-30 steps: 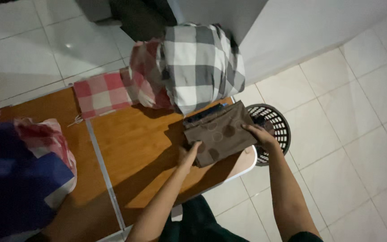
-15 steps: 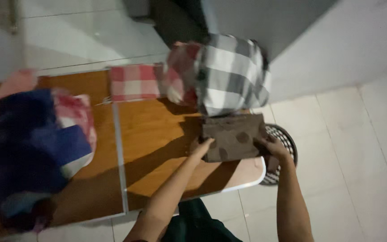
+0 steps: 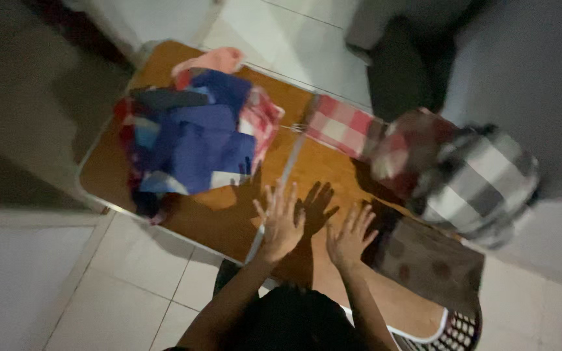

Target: The person folds multiple pieces of clothing and linens on a table, including patterned and solid fabrics. They smooth and fold each item into neat rectangles and stack them on the right side of the table.

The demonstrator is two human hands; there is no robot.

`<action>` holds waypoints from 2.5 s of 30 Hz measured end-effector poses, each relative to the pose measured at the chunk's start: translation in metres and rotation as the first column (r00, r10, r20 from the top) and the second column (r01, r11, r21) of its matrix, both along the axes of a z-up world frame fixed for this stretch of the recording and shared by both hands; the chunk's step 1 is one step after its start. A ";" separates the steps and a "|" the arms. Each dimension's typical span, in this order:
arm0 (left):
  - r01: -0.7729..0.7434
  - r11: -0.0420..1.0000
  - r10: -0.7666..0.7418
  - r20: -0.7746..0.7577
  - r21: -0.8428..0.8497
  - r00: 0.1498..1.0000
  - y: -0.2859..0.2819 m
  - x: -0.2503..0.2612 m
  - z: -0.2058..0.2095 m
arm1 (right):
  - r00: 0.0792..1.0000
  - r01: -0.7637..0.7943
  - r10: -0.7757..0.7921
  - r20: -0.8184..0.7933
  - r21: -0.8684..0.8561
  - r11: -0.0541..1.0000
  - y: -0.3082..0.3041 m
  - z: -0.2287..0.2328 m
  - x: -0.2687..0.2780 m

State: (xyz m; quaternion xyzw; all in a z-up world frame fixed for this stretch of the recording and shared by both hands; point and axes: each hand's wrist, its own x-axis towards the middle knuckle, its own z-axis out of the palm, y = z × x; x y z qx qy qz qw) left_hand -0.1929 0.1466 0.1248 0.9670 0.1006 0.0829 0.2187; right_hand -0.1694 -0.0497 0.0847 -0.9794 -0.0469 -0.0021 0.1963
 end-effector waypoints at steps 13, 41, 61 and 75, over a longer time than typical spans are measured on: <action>-0.391 0.917 0.374 0.168 0.079 0.912 0.327 0.004 0.001 | 0.858 -0.505 0.491 0.153 0.068 0.861 0.314 0.008 0.036; 0.352 0.768 0.011 0.561 -0.535 0.828 0.317 0.046 0.189 | 0.790 -0.613 0.606 0.094 0.152 0.775 0.194 0.213 0.146; 0.625 0.447 -0.502 0.399 -0.640 0.767 0.161 -0.079 0.118 | 0.860 -0.249 0.376 -0.345 0.360 0.899 -0.081 0.232 -0.038; 0.201 0.849 -0.083 0.253 -0.488 0.964 0.124 -0.018 -0.039 | 0.918 -0.396 0.386 0.096 0.286 0.872 -0.056 0.036 0.050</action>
